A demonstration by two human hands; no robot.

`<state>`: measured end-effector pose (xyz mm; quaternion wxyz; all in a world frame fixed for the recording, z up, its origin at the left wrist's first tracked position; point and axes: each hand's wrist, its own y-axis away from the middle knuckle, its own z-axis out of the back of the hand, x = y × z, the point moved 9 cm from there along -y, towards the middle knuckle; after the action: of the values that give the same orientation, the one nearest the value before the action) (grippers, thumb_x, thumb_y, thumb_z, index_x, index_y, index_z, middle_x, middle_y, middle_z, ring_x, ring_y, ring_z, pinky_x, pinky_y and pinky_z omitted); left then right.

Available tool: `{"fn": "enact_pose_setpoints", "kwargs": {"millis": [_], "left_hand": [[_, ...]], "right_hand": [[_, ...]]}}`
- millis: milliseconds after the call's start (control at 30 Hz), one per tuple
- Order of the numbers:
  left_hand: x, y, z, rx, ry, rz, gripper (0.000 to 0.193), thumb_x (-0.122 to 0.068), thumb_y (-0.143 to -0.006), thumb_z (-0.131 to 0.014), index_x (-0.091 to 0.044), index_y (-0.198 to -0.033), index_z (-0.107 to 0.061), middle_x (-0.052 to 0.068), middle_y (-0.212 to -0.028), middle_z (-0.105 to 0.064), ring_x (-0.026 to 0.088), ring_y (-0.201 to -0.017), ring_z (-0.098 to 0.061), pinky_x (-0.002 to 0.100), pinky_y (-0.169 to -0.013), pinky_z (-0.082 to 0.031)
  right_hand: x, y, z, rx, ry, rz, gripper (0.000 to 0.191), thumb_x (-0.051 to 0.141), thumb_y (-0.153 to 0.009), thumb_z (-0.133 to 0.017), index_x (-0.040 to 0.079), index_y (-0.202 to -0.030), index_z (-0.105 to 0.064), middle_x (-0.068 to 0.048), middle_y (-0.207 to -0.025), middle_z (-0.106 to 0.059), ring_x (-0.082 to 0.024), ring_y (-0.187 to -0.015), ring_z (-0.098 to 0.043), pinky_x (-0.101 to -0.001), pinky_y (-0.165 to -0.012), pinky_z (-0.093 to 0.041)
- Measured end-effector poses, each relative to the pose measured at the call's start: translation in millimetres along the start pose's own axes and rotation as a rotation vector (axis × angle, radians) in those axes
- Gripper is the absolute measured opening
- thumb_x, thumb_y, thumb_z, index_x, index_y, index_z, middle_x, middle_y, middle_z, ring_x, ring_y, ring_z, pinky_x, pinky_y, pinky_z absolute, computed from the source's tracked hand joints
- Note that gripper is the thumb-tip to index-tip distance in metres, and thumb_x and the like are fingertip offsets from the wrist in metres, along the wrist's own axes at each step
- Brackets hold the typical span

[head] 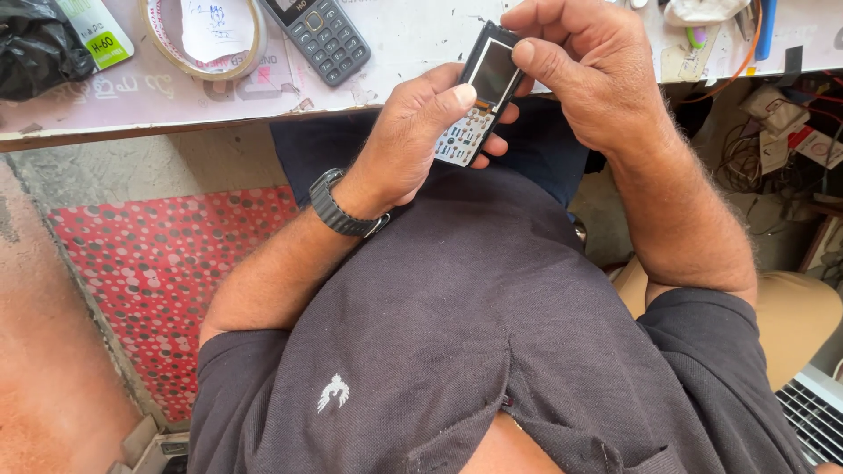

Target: The person assembles a feature phone by connecting the internal ribbon cable, attaching the keypad, and snapping the back cover into place. They then test the keypad and use a screwdriver to secure the casing.

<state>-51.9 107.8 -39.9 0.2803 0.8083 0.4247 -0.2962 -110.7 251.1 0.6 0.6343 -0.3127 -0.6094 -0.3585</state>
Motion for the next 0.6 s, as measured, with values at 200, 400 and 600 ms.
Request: {"fn": "enact_pose_setpoints", "kwargs": {"millis": [200,400,600], "left_hand": [[-1.1,0.3,-2.7,0.003,-0.04,-0.003,0.046,-0.029,-0.11,-0.049,0.005,-0.14,-0.053,0.02,-0.119,-0.071,0.021,-0.093,-0.076,0.033,-0.076,-0.067],[-4.7,2.8,0.3,0.007,-0.114,-0.053,0.049,-0.035,-0.112,-0.049,0.004,-0.141,-0.055,0.018,-0.119,-0.071,0.019,-0.097,-0.075,0.031,-0.078,-0.066],[-23.6,0.2,1.5,-0.009,-0.283,-0.178,0.04,-0.025,-0.112,-0.051,0.004,-0.14,-0.056,0.011,-0.115,-0.072,0.013,-0.101,-0.073,0.027,-0.089,-0.062]], "right_hand": [[2.6,-0.6,-1.7,-0.008,0.011,-0.004,0.024,0.015,-0.119,-0.067,-0.006,-0.131,-0.063,-0.012,-0.108,-0.073,-0.012,-0.09,-0.072,-0.0227,-0.079,-0.062],[-2.6,0.1,-1.9,-0.014,-0.037,0.027,0.021,0.016,-0.116,-0.067,-0.002,-0.127,-0.064,-0.009,-0.106,-0.072,-0.011,-0.089,-0.071,-0.0233,-0.078,-0.061],[-1.0,-3.2,-0.9,0.053,-0.047,0.085,0.015,0.014,-0.118,-0.063,-0.001,-0.115,-0.065,-0.007,-0.102,-0.071,-0.014,-0.088,-0.069,-0.0255,-0.08,-0.06]]}}
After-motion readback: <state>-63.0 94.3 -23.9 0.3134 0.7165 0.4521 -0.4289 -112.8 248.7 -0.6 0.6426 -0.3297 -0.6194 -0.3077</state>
